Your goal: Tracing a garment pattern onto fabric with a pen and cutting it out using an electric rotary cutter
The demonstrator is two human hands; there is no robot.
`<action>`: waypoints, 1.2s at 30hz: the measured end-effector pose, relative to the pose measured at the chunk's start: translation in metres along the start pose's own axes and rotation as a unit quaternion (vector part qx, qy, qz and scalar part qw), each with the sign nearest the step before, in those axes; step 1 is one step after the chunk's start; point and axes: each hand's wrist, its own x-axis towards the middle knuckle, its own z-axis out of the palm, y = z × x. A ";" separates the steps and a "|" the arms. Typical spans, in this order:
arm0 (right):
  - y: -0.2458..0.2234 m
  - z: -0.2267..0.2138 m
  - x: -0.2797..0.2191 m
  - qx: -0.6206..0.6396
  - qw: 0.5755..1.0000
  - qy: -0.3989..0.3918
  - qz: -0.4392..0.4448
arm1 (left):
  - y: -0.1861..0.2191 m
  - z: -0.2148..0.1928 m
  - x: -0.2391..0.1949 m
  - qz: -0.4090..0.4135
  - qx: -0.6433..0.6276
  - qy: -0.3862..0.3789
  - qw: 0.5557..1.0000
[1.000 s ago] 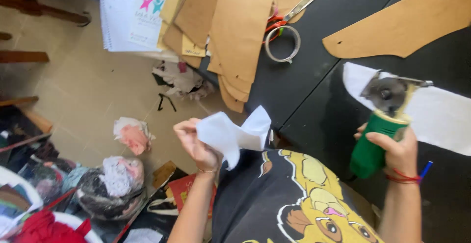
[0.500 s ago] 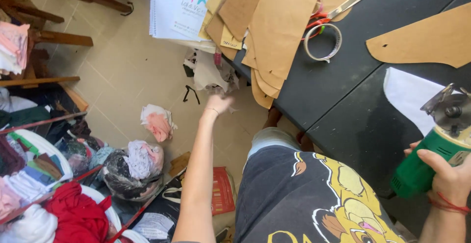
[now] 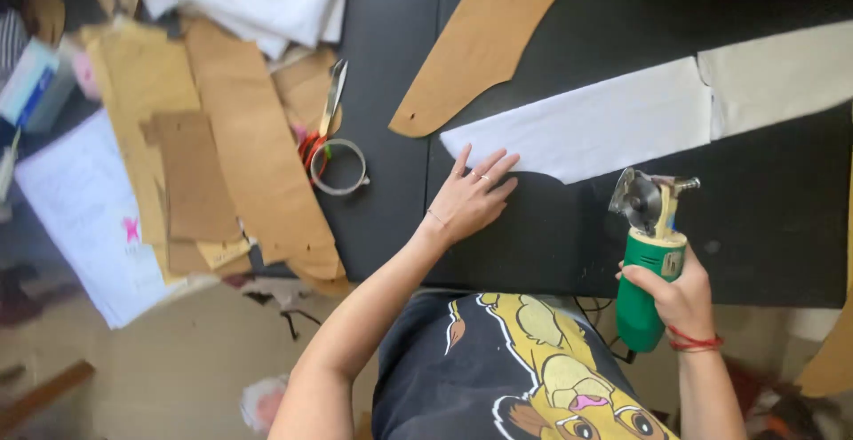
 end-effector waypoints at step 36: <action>0.002 0.107 -0.059 -0.051 0.957 0.132 0.254 | 0.040 0.038 0.011 0.075 -0.138 0.022 0.987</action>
